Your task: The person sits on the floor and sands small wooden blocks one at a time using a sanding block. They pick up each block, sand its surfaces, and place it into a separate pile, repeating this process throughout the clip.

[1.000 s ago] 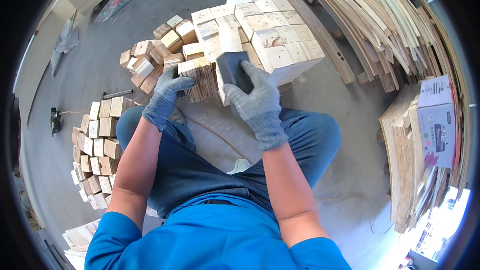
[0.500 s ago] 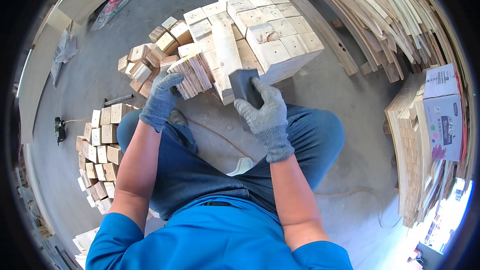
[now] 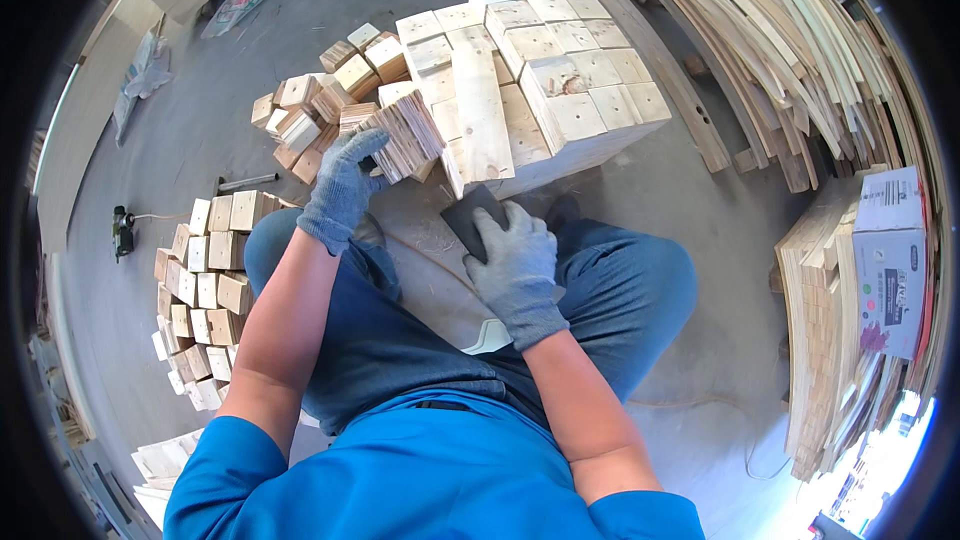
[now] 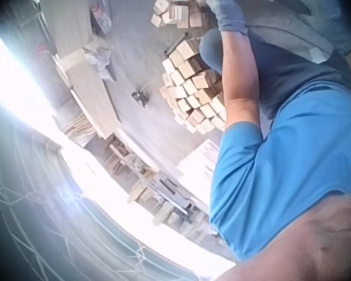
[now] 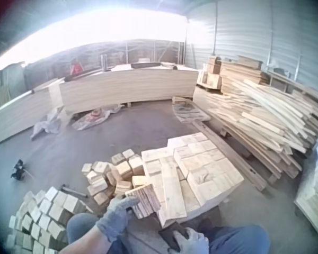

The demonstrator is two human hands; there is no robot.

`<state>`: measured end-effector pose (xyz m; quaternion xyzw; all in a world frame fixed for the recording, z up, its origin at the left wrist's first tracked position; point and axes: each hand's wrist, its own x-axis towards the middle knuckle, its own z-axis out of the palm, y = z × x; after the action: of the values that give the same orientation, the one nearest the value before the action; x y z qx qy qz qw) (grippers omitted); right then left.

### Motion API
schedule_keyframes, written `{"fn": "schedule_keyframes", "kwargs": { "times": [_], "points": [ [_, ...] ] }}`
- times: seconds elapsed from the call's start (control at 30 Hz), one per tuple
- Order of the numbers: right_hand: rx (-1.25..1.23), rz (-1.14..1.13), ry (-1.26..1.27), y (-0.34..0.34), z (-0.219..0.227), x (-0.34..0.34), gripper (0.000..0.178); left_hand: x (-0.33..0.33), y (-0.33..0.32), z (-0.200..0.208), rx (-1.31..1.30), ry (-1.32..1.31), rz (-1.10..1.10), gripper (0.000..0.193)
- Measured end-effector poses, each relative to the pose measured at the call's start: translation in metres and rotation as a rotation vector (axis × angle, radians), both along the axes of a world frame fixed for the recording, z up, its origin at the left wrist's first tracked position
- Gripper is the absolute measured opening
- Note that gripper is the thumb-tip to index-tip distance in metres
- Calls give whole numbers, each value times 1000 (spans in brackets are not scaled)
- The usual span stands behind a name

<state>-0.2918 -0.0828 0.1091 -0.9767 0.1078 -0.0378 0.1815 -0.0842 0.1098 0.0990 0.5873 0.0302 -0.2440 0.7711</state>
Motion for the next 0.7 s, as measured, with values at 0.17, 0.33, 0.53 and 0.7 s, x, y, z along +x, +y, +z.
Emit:
{"fn": "schedule_keyframes", "kwargs": {
  "times": [0.17,0.33,0.53,0.7],
  "points": [
    [-30,-78,-192,-9,4,1,71,4,5,-8,-20,-20,12,60],
    [-97,-120,-300,-3,41,53,71,6,-1,-21,302,-87,24,72],
    [-121,-102,-291,8,35,99,66,-2,-23,-17,298,-14,38,78],
    [-212,-54,-232,11,19,74,69,-6,-27,-9,292,-13,82,70]
  ]
}}
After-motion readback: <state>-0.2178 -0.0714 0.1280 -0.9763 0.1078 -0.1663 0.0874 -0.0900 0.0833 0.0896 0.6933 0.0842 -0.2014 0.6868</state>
